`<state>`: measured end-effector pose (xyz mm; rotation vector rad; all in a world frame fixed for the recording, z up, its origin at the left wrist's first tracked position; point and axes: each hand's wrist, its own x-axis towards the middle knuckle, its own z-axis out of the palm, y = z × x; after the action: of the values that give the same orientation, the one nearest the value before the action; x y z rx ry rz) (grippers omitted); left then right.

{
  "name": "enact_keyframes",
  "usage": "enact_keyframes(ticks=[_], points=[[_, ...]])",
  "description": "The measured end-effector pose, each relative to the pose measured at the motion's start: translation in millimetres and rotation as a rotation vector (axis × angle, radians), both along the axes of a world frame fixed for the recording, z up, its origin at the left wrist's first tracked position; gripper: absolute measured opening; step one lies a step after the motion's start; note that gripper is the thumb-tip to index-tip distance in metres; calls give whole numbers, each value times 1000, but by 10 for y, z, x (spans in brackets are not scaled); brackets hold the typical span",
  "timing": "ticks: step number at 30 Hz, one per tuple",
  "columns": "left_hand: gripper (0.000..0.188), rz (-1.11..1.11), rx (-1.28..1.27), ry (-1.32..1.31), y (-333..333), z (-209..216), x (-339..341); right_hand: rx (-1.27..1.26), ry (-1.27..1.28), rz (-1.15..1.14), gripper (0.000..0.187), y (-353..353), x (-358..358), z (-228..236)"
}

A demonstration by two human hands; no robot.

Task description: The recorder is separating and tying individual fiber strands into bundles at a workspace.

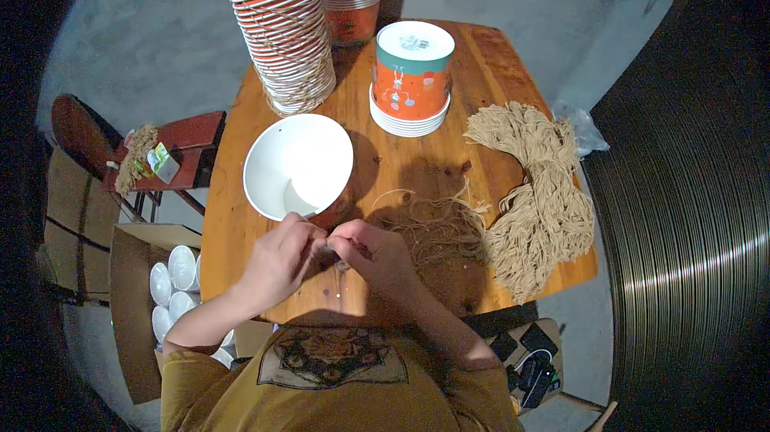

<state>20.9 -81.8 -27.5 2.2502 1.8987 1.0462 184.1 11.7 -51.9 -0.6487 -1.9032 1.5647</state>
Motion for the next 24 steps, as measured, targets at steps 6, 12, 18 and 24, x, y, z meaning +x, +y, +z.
enact_keyframes(ticks=[6,12,18,24], points=[[24,115,146,136,117,192,-142,197,116,-228,6,38,-107,-180],[25,56,-118,-83,218,190,-324,376,-86,-362,13,26,-248,-93],[33,73,-155,-261,244,267,-337,524,-38,-355,14,71,-326,-5],[35,91,-160,-295,246,270,-337,634,-14,-372,12,105,-417,-32]])
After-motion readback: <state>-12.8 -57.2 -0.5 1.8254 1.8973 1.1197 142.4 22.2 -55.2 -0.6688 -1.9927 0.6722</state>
